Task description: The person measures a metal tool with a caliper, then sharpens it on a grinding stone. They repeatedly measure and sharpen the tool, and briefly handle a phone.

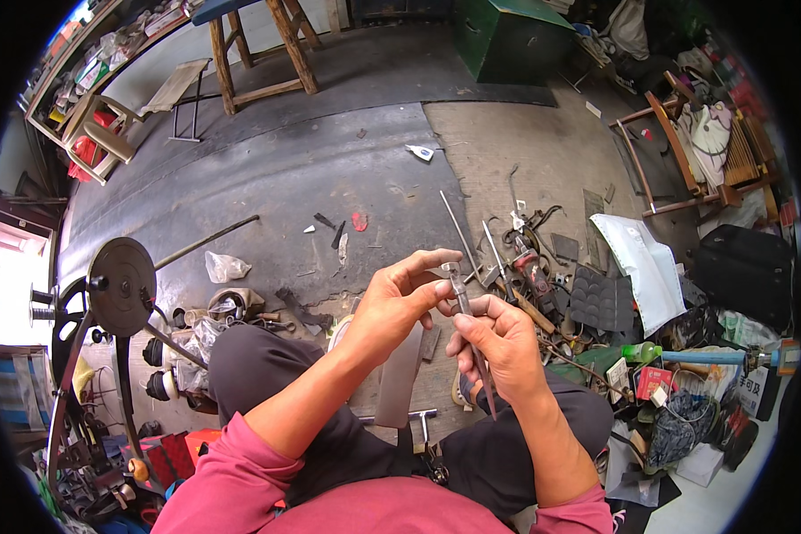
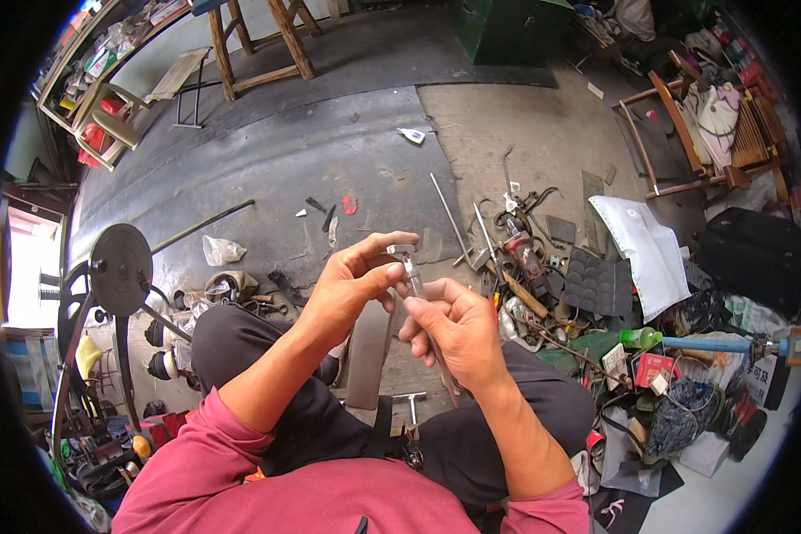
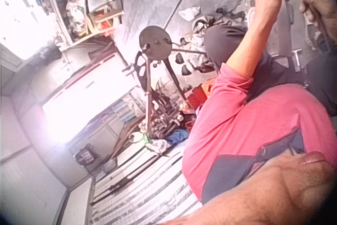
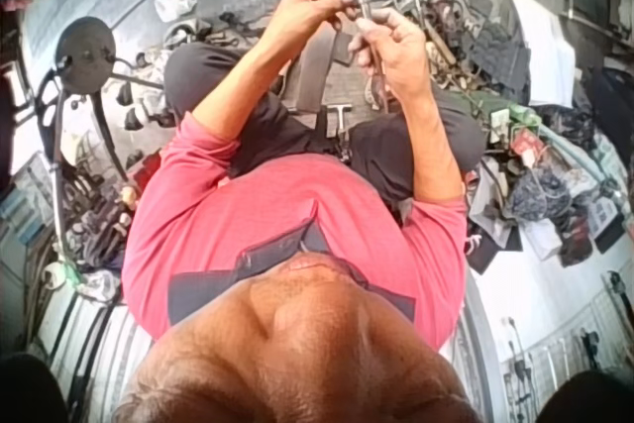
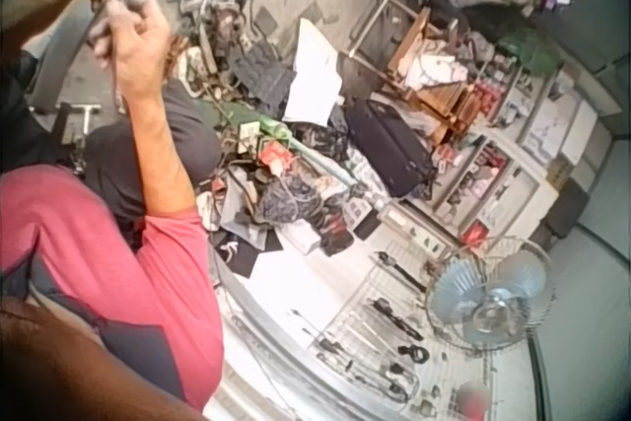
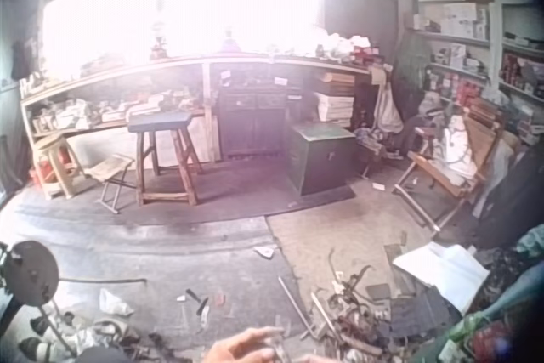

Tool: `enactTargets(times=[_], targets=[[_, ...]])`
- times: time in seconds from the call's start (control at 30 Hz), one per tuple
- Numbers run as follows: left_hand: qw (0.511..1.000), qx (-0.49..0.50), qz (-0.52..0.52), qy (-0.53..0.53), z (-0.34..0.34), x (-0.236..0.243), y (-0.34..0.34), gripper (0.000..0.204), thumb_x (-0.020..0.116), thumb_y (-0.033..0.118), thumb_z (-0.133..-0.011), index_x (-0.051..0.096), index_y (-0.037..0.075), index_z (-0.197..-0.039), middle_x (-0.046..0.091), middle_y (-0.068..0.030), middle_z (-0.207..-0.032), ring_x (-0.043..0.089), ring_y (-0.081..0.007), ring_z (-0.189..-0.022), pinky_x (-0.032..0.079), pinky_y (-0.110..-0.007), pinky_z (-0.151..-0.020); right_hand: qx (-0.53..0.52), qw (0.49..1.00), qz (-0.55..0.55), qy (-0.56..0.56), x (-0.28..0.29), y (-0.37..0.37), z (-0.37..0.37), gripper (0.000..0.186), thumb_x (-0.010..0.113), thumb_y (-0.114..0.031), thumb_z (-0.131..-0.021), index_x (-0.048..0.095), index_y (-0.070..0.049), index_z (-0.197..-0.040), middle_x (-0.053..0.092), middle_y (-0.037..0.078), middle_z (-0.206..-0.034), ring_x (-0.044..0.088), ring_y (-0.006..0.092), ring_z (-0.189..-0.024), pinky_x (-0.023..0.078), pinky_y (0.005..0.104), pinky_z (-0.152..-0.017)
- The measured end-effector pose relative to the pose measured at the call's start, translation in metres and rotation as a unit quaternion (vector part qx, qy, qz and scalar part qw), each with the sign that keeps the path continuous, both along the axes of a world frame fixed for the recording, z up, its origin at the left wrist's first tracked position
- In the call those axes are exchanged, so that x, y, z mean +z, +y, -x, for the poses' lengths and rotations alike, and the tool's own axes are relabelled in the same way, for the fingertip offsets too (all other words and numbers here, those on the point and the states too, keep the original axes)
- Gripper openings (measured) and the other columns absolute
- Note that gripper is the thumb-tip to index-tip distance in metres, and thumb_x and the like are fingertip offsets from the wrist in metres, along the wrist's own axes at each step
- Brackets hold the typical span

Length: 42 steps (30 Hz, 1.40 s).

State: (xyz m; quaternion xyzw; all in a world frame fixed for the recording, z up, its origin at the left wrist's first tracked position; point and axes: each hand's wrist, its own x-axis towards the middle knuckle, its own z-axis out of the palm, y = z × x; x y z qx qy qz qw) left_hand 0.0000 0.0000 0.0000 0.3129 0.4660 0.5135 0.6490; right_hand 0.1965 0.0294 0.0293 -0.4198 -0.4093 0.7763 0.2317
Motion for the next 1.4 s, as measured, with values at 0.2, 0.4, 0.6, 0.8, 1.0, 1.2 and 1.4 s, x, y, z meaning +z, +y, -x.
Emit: enactTargets(times=[0.2, 0.4, 0.6, 0.8, 1.0, 1.2, 1.4], targets=[[1.000, 0.001, -0.008, -0.016, -0.003, 0.005, 0.000, 0.042, 0.068, 0.015, -0.101, 0.063, 0.009, -0.142, 0.070, 0.0006, -0.099, 0.066, -0.0064, -0.088, 0.051, -0.023, -0.071, -0.006, 1.000, -0.014, -0.008, -0.002, -0.001, 0.000, 0.018, 0.071, -0.015, -0.101, 0.063, -0.001, -0.108, 0.073, 0.008, -0.077, 0.063, 0.0062, -0.057, 0.047, 0.0204, -0.046], [1.000, 0.000, -0.016, -0.017, -0.004, 0.005, 0.001, 0.043, 0.071, 0.016, -0.100, 0.064, 0.009, -0.142, 0.071, 0.0014, -0.099, 0.064, -0.0058, -0.084, 0.050, -0.022, -0.071, -0.006, 1.000, -0.019, -0.022, -0.001, -0.001, 0.001, 0.018, 0.072, -0.014, -0.101, 0.061, -0.001, -0.108, 0.073, 0.009, -0.078, 0.063, 0.0065, -0.056, 0.047, 0.0205, -0.046], [1.000, 0.000, -0.001, -0.025, -0.004, 0.004, 0.000, 0.043, 0.074, 0.014, -0.097, 0.065, 0.008, -0.139, 0.071, 0.0005, -0.098, 0.063, -0.0061, -0.081, 0.050, -0.023, -0.072, -0.007, 0.999, -0.036, -0.034, -0.003, -0.002, 0.002, 0.019, 0.072, -0.011, -0.100, 0.058, -0.001, -0.108, 0.073, 0.009, -0.078, 0.063, 0.0076, -0.054, 0.048, 0.0209, -0.044], [1.000, 0.003, -0.002, -0.027, -0.003, -0.002, -0.001, 0.036, 0.073, 0.018, -0.099, 0.067, 0.007, -0.133, 0.073, 0.0020, -0.098, 0.063, -0.0046, -0.084, 0.049, -0.022, -0.066, -0.005, 0.998, -0.044, -0.037, -0.002, -0.003, 0.002, 0.018, 0.071, -0.011, -0.101, 0.058, -0.001, -0.108, 0.073, 0.009, -0.078, 0.064, 0.0080, -0.054, 0.048, 0.0210, -0.044], [0.999, 0.005, -0.008, -0.041, -0.002, -0.004, -0.002, 0.029, 0.069, 0.021, -0.103, 0.069, 0.007, -0.128, 0.072, 0.0012, -0.097, 0.066, -0.0062, -0.085, 0.051, -0.023, -0.066, -0.017, 0.999, -0.040, -0.010, -0.007, -0.003, 0.001, 0.019, 0.065, -0.016, -0.105, 0.059, 0.001, -0.111, 0.072, 0.011, -0.079, 0.064, 0.0089, -0.054, 0.048, 0.0215, -0.045], [0.997, -0.005, -0.023, -0.067, -0.002, -0.008, -0.001, 0.028, 0.059, 0.025, -0.108, 0.067, 0.008, -0.129, 0.071, 0.0007, -0.100, 0.067, -0.0075, -0.090, 0.052, -0.024, -0.067, -0.018, 0.998, -0.052, -0.007, -0.008, -0.003, 0.000, 0.021, 0.063, -0.015, -0.106, 0.060, 0.003, -0.115, 0.072, 0.011, -0.080, 0.064, 0.0087, -0.056, 0.049, 0.0211, -0.047], [0.997, -0.016, -0.018, -0.073, -0.001, -0.010, -0.001, 0.034, 0.061, 0.028, -0.108, 0.062, 0.007, -0.135, 0.068, -0.0030, -0.112, 0.064, -0.0087, -0.096, 0.053, -0.024, -0.073, -0.037, 0.997, -0.058, -0.027, -0.007, -0.004, 0.001, 0.020, 0.068, -0.013, -0.103, 0.060, 0.003, -0.114, 0.072, 0.011, -0.082, 0.064, 0.0083, -0.059, 0.050, 0.0205, -0.049]])
